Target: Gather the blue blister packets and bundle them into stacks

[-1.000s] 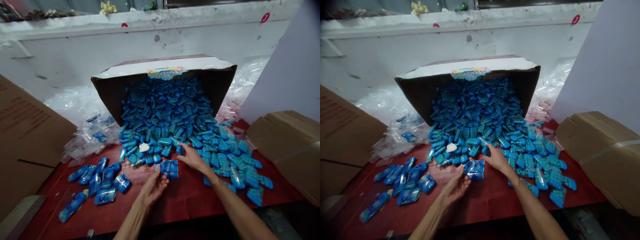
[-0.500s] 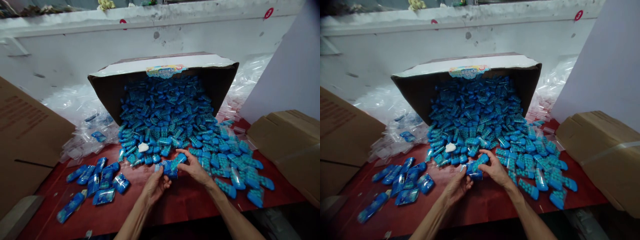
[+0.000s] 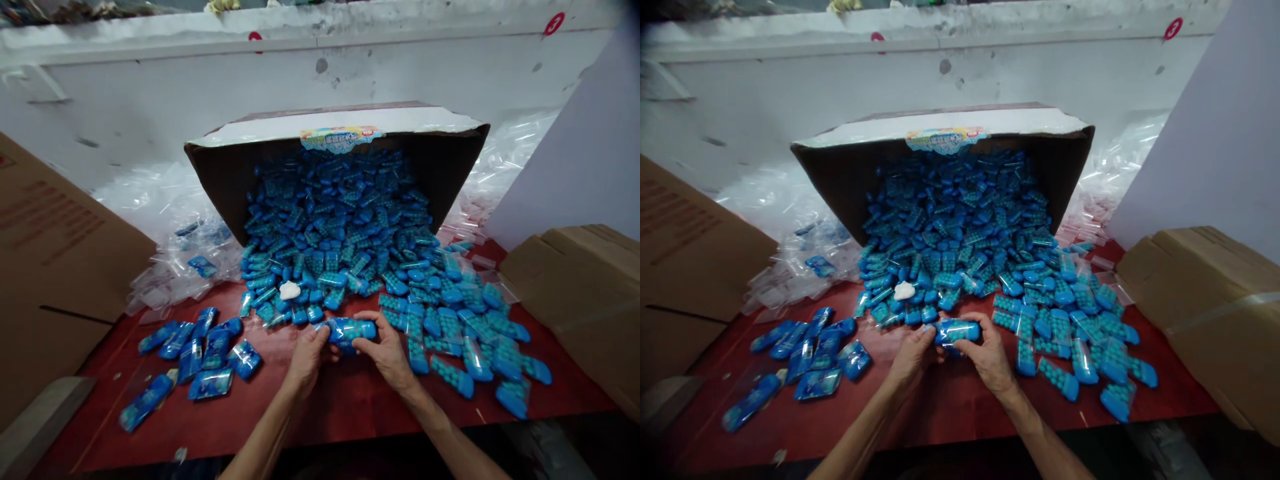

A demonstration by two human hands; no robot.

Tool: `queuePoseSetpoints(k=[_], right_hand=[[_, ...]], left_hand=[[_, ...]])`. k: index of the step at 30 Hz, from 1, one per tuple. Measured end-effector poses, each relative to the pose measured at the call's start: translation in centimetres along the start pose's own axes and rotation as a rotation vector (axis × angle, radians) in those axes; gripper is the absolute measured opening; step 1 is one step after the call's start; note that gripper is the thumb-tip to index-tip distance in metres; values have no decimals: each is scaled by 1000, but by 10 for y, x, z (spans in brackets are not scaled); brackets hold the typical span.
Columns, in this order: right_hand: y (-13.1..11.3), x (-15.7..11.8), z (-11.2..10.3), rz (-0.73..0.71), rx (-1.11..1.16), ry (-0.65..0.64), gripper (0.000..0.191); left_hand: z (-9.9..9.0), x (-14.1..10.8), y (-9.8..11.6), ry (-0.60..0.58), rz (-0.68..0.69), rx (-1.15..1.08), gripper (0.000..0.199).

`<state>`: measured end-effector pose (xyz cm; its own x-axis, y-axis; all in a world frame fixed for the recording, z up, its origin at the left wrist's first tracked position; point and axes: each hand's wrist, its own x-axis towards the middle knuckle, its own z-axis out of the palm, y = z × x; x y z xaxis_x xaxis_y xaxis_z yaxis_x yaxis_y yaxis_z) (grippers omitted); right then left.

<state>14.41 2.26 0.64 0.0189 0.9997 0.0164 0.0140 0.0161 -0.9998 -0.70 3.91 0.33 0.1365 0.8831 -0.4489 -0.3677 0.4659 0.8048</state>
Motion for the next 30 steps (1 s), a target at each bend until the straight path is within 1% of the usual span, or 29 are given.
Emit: queuePoseSetpoints(k=[2, 4, 5, 7, 9, 10, 12, 14, 16, 19, 21, 22, 23, 26, 28, 30], right_hand=[[3, -2, 6, -65, -58, 46, 33], [6, -3, 10, -185, -129, 83, 30], [6, -3, 12, -227, -150, 87, 29], [5, -3, 13, -255, -164, 73, 30], [2, -2, 10, -235, -160, 9, 34], [1, -2, 8, -208, -144, -50, 34], [-3, -2, 4, -130, -95, -175, 34], [-5, -2, -1, -84, -82, -231, 35], [-8, -2, -3, -147, -140, -221, 41], [-12, -3, -2, -330, -244, -251, 46], [-15, -5, -1, -386, -266, -290, 48], [-16, -5, -1, -373, -256, -298, 50], [-18, -6, -1, -329, -227, -300, 53], [-22, -7, -2, -125, -61, -323, 70], [-25, -6, -3, -51, 18, -360, 81], [-30, -5, -5, -37, 22, -397, 89]], left_hand=[[3, -1, -1, 31, -22, -65, 25], [7, -3, -1, 30, -93, -210, 24], [9, -3, 0, 34, -128, -284, 22], [11, -5, 2, 48, -167, -389, 16], [11, -5, 4, 62, -166, -437, 13], [10, -5, 6, 66, -167, -438, 12], [8, -6, 8, 58, -183, -406, 13], [6, -6, 9, 59, -209, -348, 16], [5, -7, 7, 71, -204, -316, 18], [5, -9, 4, 73, -163, -330, 17], [4, -10, 5, 2, -165, -353, 16], [3, -11, 6, -60, -176, -363, 17], [2, -12, 7, -134, -189, -369, 18], [1, -15, 13, -341, -230, -358, 22], [1, -16, 16, -408, -245, -339, 25], [0, -15, 19, -430, -249, -327, 26]])
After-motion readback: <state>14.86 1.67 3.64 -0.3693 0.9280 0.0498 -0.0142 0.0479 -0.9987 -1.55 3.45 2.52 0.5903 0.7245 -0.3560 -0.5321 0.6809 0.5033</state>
